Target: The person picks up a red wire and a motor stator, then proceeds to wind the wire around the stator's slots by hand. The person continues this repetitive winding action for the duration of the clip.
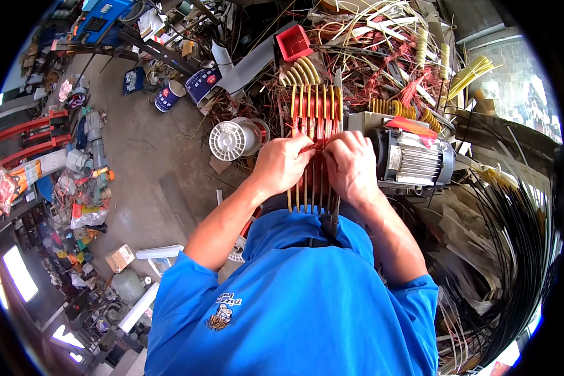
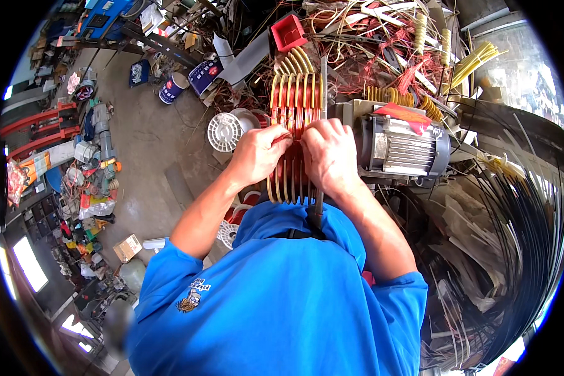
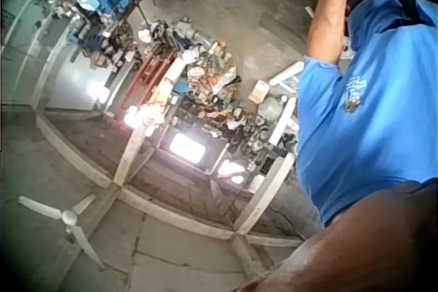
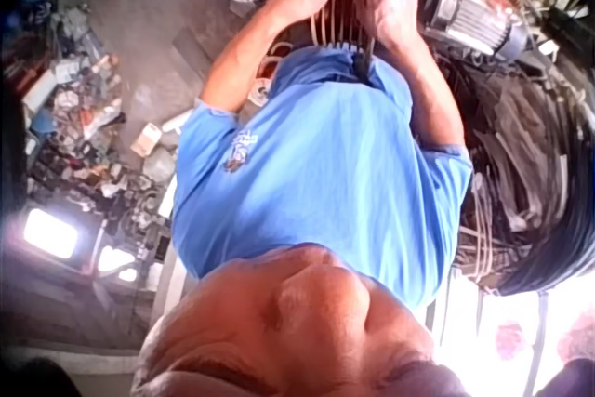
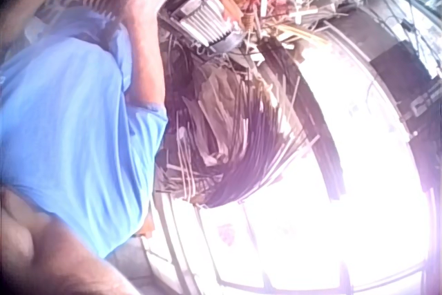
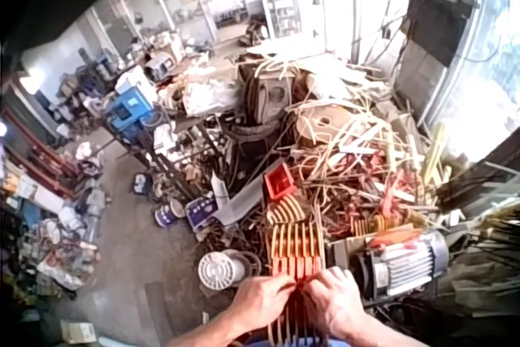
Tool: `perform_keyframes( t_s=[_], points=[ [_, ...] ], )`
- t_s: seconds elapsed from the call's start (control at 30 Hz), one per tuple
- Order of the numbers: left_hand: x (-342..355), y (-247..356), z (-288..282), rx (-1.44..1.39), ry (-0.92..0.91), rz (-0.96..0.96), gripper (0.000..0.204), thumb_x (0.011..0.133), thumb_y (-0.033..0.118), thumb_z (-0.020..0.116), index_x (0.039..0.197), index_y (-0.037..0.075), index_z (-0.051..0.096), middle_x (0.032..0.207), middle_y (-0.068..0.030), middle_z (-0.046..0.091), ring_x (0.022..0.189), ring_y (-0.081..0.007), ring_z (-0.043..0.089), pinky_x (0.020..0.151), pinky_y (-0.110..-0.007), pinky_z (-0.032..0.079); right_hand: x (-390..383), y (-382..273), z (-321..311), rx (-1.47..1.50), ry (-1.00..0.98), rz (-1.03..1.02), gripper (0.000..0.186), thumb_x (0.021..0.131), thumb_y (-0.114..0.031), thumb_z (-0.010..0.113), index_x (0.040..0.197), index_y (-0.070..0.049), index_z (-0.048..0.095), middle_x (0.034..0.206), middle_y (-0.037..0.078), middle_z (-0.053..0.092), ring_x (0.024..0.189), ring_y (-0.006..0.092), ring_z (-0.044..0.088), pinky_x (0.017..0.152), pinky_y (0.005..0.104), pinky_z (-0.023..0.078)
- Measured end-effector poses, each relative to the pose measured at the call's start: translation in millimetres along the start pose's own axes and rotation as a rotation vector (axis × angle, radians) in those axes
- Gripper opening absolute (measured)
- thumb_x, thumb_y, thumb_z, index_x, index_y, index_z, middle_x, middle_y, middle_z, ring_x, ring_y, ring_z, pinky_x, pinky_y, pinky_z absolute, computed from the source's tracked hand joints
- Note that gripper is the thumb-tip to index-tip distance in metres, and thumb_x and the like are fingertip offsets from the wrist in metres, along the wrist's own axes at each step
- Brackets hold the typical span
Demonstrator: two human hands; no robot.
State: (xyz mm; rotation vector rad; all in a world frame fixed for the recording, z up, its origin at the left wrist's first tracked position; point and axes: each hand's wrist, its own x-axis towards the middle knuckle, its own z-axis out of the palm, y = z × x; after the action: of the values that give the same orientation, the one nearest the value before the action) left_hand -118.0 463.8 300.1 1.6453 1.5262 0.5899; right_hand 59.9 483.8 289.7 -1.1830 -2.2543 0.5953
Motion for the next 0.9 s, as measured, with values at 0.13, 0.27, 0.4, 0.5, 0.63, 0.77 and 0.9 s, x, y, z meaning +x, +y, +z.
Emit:
perform_keyframes(
  t_s=[0.13, 0.27, 0.4, 0.5, 0.63, 0.77, 0.9],
  points=[
    [-10, 9, 6, 0.013, -0.017, -0.078, 0.008, 0.086, 0.011, 0.065, 0.088, 0.003, 0.064, 0.067, -0.0177, 0.061, 0.056, -0.0326, 0.055, 0.055, -0.039, 0.045, 15, 12, 4, -0.035, 0.016, -0.087, 0.011, 0.073, -0.010, 0.067, 0.081, -0.009, 0.060, 0.088, 0.006, 0.058, 0.086, 0.0283, 0.055, 0.073, 0.0402, 0.042],
    [-4, 12, -5, -0.141, -0.157, -0.243, 0.022, 0.093, 0.021, 0.062, 0.089, -0.001, 0.063, 0.062, -0.0122, 0.056, 0.057, -0.0142, 0.050, 0.056, -0.034, 0.043, 7, 7, 3, -0.009, 0.065, 0.050, 0.015, 0.072, -0.014, 0.071, 0.082, -0.009, 0.060, 0.088, 0.007, 0.058, 0.087, 0.0285, 0.055, 0.075, 0.0407, 0.042],
    [12, 0, -5, -0.099, -0.013, -0.002, 0.025, 0.092, 0.022, 0.062, 0.109, 0.004, 0.067, 0.088, -0.0163, 0.069, 0.076, -0.0192, 0.068, 0.068, -0.033, 0.052, -2, -10, -8, -0.008, -0.008, 0.107, 0.022, 0.070, -0.020, 0.075, 0.079, -0.008, 0.060, 0.088, 0.008, 0.058, 0.088, 0.0295, 0.054, 0.076, 0.0418, 0.042],
    [17, 8, -8, 0.173, -0.085, 0.121, 0.023, 0.085, 0.015, 0.065, 0.107, 0.011, 0.069, 0.088, -0.0147, 0.069, 0.076, -0.0347, 0.066, 0.065, -0.039, 0.053, -3, -17, 5, -0.093, -0.009, 0.110, 0.019, 0.071, -0.020, 0.072, 0.077, -0.007, 0.059, 0.088, 0.008, 0.057, 0.087, 0.0297, 0.054, 0.076, 0.0418, 0.042],
    [19, 7, -7, 0.141, -0.036, 0.103, 0.016, 0.085, 0.014, 0.066, 0.099, 0.007, 0.069, 0.079, -0.0169, 0.067, 0.070, -0.0338, 0.065, 0.061, -0.039, 0.051, -3, -15, 2, -0.058, 0.005, 0.102, 0.012, 0.072, -0.014, 0.069, 0.079, -0.009, 0.060, 0.092, 0.008, 0.059, 0.090, 0.0303, 0.055, 0.077, 0.0425, 0.042],
    [-4, -1, 0, -0.063, 0.014, -0.054, 0.013, 0.087, 0.011, 0.066, 0.096, 0.001, 0.069, 0.074, -0.0177, 0.066, 0.062, -0.0195, 0.064, 0.060, -0.032, 0.050, 8, 1, -5, -0.022, 0.003, 0.070, 0.008, 0.076, -0.010, 0.068, 0.083, -0.010, 0.064, 0.099, 0.007, 0.060, 0.098, 0.0309, 0.055, 0.081, 0.0425, 0.043],
    [-23, -2, 3, -0.245, -0.029, -0.271, 0.020, 0.093, 0.011, 0.062, 0.106, -0.003, 0.067, 0.085, -0.0083, 0.071, 0.075, -0.0100, 0.062, 0.071, -0.027, 0.052, 18, 9, -7, 0.050, -0.049, 0.038, 0.015, 0.074, -0.012, 0.074, 0.087, -0.010, 0.066, 0.102, 0.007, 0.059, 0.103, 0.0309, 0.053, 0.088, 0.0426, 0.043]
  ],
)
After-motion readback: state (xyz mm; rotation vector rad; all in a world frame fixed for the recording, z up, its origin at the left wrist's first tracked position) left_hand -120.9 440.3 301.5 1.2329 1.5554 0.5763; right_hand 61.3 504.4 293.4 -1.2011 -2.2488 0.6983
